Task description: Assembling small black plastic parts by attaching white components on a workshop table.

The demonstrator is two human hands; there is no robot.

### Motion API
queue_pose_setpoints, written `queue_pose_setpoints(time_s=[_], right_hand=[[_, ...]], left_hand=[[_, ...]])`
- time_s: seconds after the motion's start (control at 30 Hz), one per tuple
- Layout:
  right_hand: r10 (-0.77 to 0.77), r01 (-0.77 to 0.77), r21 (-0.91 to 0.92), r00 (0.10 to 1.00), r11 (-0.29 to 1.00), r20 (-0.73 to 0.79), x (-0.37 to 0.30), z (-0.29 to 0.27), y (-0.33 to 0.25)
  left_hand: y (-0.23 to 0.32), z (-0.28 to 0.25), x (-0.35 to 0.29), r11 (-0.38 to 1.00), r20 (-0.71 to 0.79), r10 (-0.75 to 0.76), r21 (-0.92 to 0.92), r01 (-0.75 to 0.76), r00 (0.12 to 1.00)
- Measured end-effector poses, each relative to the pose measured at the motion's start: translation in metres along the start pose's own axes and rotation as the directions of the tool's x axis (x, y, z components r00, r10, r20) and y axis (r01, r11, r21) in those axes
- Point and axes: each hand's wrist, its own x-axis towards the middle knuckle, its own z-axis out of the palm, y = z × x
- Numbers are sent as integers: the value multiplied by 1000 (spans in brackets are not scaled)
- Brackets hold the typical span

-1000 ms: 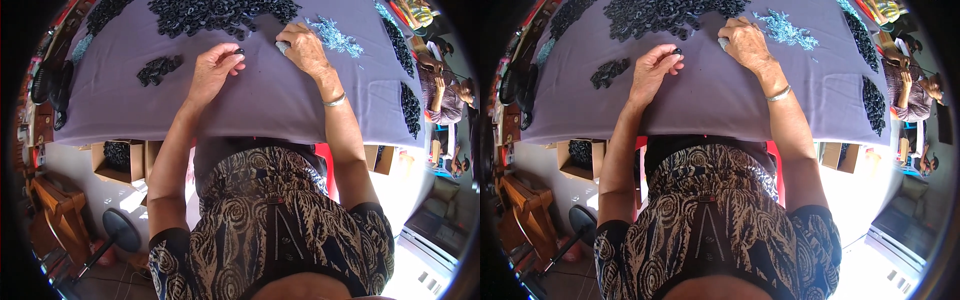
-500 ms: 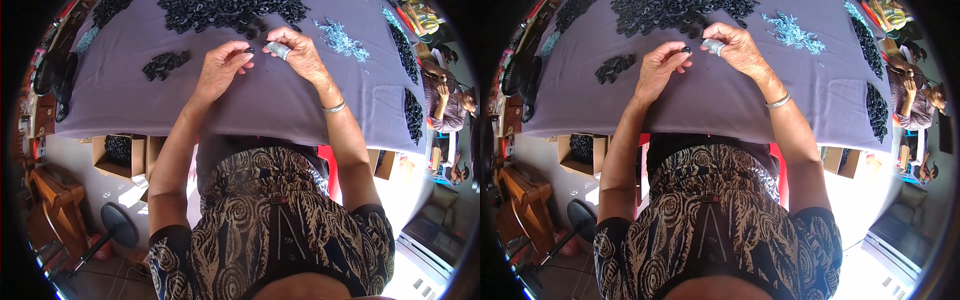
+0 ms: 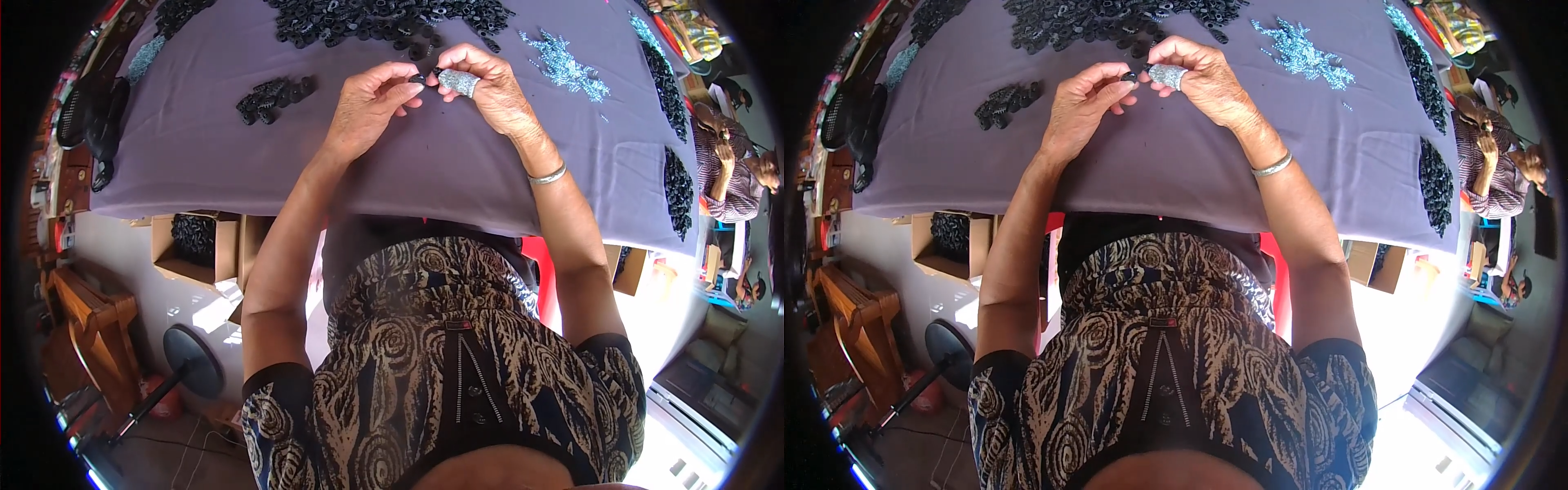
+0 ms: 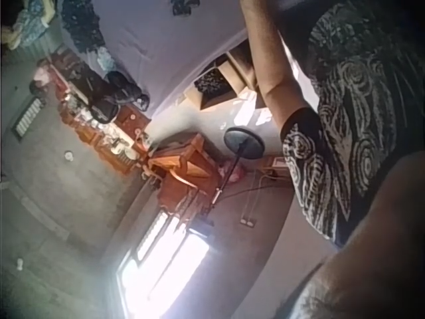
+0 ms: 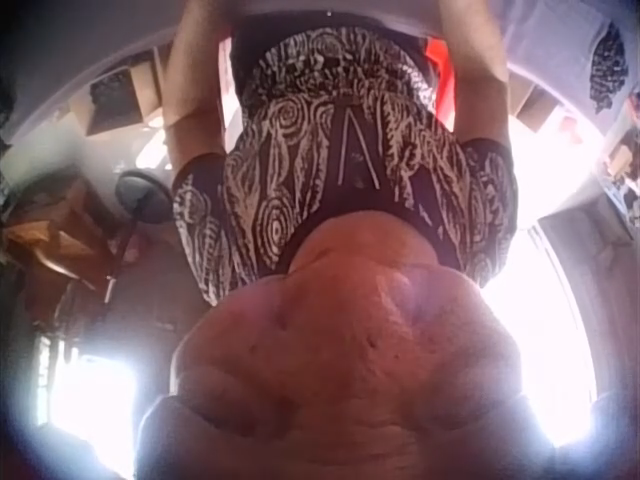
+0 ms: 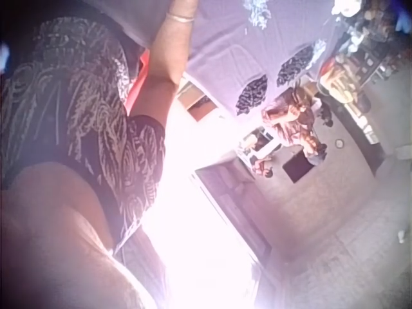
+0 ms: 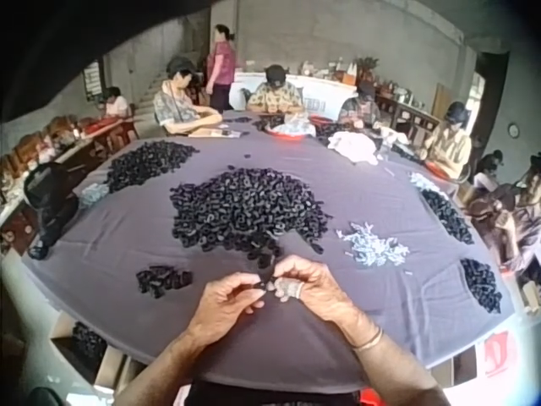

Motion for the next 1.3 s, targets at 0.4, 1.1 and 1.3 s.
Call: queue_pose_setpoints(time_s=[0.4,1.1,1.3], right_hand=[[-18,14,48,996,999,83,1,2,3],[-17,41,-324,997,945,78,1,5,3],[20,9,-299,995,954,94,1,4,3]], left_hand=[[0,-1,0,996,30,24,81,-26,999],[-3,2,-1,975,50,51,215,-61,997],[-7,1,0,958,74,80,270,-97,994]])
